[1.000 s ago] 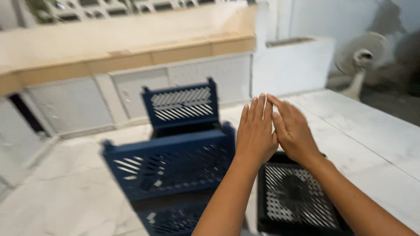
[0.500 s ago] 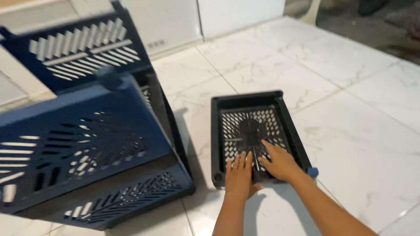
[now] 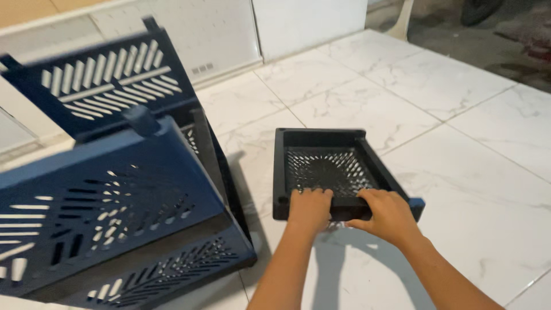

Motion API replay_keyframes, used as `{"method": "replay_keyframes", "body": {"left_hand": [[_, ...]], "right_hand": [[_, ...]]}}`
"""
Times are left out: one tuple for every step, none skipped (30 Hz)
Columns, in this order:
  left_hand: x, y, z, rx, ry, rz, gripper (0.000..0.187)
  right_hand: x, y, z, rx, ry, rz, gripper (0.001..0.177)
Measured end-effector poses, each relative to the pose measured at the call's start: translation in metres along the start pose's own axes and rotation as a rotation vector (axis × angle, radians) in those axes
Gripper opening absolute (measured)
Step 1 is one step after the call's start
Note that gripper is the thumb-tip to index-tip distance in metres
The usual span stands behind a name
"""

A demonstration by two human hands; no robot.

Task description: The person assembles a stackable plastic crate by hand. They place a black base on the floor, then attach blue side panels one by one, followed by a black top frame, completing the crate structure.

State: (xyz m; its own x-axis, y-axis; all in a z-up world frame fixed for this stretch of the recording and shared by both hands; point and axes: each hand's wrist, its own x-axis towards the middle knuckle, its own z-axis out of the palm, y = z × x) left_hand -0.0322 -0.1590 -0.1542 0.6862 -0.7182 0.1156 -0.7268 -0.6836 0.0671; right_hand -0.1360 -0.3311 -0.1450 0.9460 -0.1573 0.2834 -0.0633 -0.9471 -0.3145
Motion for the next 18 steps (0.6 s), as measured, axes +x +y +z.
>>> {"method": "replay_keyframes", "body": {"left_hand": [[0.004,-0.004,-0.019,0.036,-0.014,0.013,0.037],[0.006,-0.005,-0.035,0.060,-0.013,0.006,0.037],[0.007,-0.006,-0.051,0.085,-0.012,-0.002,0.036],[0.008,-0.010,-0.065,0.113,-0.010,-0.011,0.036],[0.007,-0.013,-0.079,0.112,0.026,-0.010,0.037],[0.006,-0.018,-0.093,0.113,0.063,-0.009,0.037],[0.006,-0.023,-0.107,0.114,0.100,-0.008,0.038],[0.005,-0.026,-0.121,0.113,0.149,0.003,0.040],[0.005,-0.029,-0.135,0.113,0.197,0.013,0.042],[0.004,-0.032,-0.150,0.112,0.246,0.023,0.045],[0.005,-0.034,-0.166,0.126,0.272,0.027,0.045],[0.005,-0.034,-0.182,0.139,0.298,0.031,0.045],[0.004,-0.034,-0.198,0.152,0.323,0.035,0.045],[0.002,-0.031,-0.215,0.156,0.334,0.031,0.046],[-0.001,-0.028,-0.231,0.159,0.345,0.028,0.047],[-0.004,-0.024,-0.246,0.161,0.356,0.027,0.048],[-0.009,-0.020,-0.260,0.178,0.381,0.018,0.052],[-0.014,-0.015,-0.275,0.196,0.406,0.009,0.056]], "right_hand": [[0.004,-0.009,-0.009,0.044,-0.012,0.021,0.078],[0.007,-0.018,-0.017,0.039,0.031,0.011,0.076],[0.010,-0.026,-0.025,0.035,0.074,0.001,0.073],[0.015,-0.035,-0.032,0.034,0.119,-0.010,0.071],[0.020,-0.043,-0.040,0.029,0.192,-0.069,0.068],[0.027,-0.051,-0.048,0.025,0.268,-0.129,0.066],[0.035,-0.058,-0.057,0.021,0.344,-0.188,0.064],[0.041,-0.066,-0.067,-0.005,0.349,-0.178,0.062],[0.047,-0.072,-0.078,-0.031,0.354,-0.167,0.060],[0.052,-0.079,-0.090,-0.057,0.360,-0.157,0.057],[0.056,-0.086,-0.103,-0.055,0.392,-0.168,0.056],[0.060,-0.093,-0.117,-0.053,0.423,-0.179,0.054],[0.062,-0.100,-0.129,-0.051,0.454,-0.189,0.052],[0.063,-0.106,-0.143,-0.044,0.496,-0.225,0.052],[0.064,-0.112,-0.156,-0.037,0.538,-0.260,0.053],[0.064,-0.118,-0.168,-0.031,0.581,-0.295,0.053],[0.064,-0.124,-0.179,-0.045,0.613,-0.310,0.053],[0.063,-0.131,-0.190,-0.058,0.645,-0.325,0.054]]}}
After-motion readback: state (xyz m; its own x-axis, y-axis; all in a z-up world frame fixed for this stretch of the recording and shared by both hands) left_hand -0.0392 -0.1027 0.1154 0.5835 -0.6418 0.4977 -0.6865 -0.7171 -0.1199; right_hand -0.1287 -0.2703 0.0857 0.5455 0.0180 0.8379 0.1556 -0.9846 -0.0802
